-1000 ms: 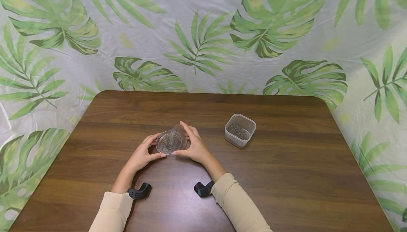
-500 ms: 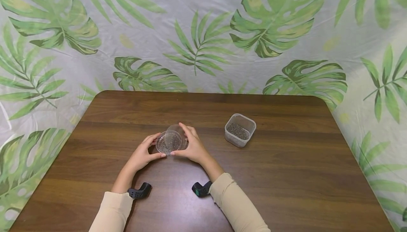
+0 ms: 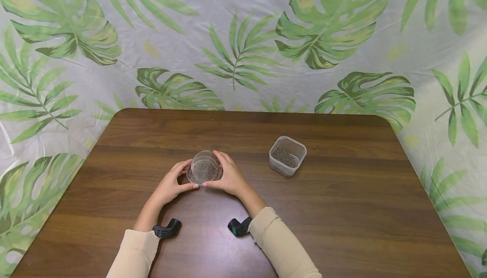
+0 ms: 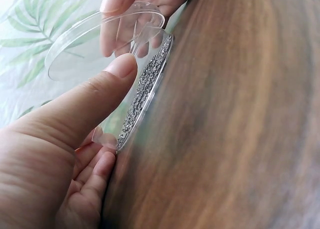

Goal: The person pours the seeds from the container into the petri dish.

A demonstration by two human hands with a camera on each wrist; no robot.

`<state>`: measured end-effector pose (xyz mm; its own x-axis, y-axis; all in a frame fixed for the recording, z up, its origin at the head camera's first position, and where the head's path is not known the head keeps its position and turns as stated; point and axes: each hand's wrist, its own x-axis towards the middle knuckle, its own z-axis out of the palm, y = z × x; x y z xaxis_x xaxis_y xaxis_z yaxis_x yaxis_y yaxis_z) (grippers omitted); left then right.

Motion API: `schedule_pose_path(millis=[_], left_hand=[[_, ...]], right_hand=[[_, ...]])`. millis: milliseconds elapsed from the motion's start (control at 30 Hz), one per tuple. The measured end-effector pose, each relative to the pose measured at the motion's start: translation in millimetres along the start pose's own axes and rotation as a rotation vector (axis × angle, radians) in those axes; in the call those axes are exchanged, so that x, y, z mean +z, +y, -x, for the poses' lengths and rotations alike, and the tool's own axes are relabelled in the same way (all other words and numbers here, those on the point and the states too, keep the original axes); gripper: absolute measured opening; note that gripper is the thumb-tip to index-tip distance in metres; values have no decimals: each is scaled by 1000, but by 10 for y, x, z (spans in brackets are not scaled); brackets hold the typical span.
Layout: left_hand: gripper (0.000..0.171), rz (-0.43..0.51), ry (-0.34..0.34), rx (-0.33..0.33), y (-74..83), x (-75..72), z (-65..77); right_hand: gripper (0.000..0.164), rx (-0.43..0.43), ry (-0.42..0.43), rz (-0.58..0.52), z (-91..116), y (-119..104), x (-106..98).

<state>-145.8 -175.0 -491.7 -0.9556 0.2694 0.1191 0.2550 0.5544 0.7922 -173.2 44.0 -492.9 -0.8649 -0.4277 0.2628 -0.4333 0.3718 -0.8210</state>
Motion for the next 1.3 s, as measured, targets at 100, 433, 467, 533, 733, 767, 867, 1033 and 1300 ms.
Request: schedule_pose_path(millis=[100, 433, 467, 533, 733, 767, 867, 1033, 1300], left_hand=[[80, 4, 0, -1, -1, 0, 0], [81, 12, 1, -3, -8, 1, -5], [81, 13, 1, 1, -9, 1, -6], [81, 12, 2, 8, -12, 0, -7], [80, 11, 5, 13, -23, 0, -5], [80, 11, 6, 11, -23, 0, -4], [80, 11, 8, 7, -25, 1, -2], [80, 6, 8, 9, -27, 5, -3], [82, 9, 8, 1, -14, 0, 1]], right_hand=[[98, 12, -11, 14, -7, -11, 1], [96, 31, -42, 51, -18, -42, 8], [96, 30, -43, 53, -20, -43, 10], [96, 26, -43, 58, -23, -46, 16], [95, 28, -37, 64, -22, -49, 32], [94, 25, -37, 65, -22, -49, 33], [95, 23, -44, 73, -24, -51, 38], [96, 24, -60, 90, -29, -57, 42], [95, 28, -75, 111, -34, -52, 54]])
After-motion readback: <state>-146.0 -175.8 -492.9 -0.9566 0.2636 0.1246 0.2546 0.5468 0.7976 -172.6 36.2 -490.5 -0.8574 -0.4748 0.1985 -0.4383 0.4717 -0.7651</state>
